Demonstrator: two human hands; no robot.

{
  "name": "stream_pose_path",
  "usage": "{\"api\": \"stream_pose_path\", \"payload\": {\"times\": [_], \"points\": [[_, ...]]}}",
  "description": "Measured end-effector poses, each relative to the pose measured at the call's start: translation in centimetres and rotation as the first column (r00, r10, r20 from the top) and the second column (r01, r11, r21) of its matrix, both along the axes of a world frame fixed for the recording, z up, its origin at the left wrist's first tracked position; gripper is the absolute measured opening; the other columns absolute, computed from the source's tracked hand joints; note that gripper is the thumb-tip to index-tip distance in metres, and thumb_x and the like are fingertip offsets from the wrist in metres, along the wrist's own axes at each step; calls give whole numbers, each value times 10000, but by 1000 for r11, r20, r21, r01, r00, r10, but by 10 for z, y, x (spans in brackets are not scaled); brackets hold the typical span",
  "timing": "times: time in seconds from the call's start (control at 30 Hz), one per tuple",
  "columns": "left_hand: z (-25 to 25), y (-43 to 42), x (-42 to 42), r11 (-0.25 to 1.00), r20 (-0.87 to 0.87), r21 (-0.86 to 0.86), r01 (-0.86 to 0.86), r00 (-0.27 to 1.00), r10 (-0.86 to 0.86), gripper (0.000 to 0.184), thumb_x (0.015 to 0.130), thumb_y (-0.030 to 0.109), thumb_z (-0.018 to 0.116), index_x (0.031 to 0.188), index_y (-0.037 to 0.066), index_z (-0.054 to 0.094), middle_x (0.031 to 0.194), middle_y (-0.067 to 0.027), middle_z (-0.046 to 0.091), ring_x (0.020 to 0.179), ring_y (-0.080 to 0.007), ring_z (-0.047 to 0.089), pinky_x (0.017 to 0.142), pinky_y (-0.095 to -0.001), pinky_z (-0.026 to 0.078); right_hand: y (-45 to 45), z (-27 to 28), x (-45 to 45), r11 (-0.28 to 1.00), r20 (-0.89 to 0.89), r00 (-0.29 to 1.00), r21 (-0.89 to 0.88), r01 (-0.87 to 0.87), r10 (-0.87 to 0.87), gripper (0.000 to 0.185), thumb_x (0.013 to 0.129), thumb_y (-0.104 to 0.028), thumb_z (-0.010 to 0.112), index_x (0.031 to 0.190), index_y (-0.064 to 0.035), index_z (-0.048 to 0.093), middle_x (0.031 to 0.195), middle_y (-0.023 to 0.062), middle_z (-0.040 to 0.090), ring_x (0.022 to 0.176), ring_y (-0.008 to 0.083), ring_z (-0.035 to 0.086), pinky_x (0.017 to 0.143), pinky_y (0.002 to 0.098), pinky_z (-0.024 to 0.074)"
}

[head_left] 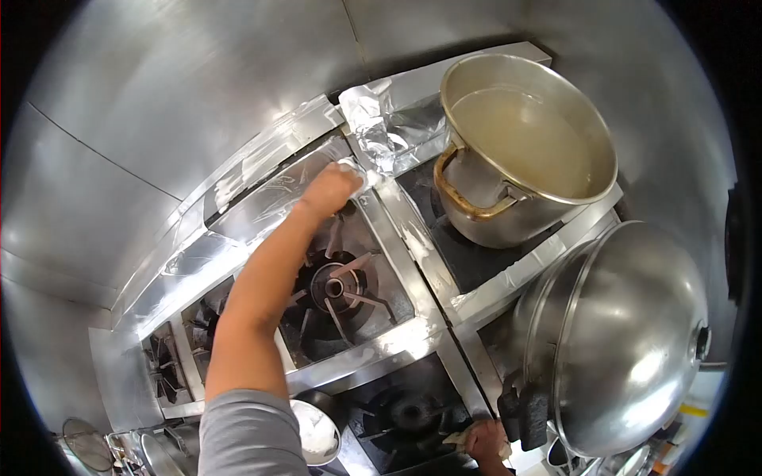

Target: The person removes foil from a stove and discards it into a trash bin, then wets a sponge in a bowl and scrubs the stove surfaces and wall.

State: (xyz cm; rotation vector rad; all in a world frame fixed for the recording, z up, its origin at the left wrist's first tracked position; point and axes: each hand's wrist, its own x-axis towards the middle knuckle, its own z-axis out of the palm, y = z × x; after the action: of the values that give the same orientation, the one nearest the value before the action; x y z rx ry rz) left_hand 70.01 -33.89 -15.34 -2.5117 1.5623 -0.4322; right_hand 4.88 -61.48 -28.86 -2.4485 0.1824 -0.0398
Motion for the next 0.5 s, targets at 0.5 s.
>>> {"api": "stream_pose_path", "payload": {"times": [0.5], "points": [[-39,32,-28,695,-442,-285,-660,734,516,378,718,42,726,1092,84,755,999,-226,725,941,-430,694,876,-499,546,-4,-32,-18,998,92,994,-18,-61,63,150,789,-202,575,802,-56,608,847,170,576,798,398,577,742,516,483]]}}
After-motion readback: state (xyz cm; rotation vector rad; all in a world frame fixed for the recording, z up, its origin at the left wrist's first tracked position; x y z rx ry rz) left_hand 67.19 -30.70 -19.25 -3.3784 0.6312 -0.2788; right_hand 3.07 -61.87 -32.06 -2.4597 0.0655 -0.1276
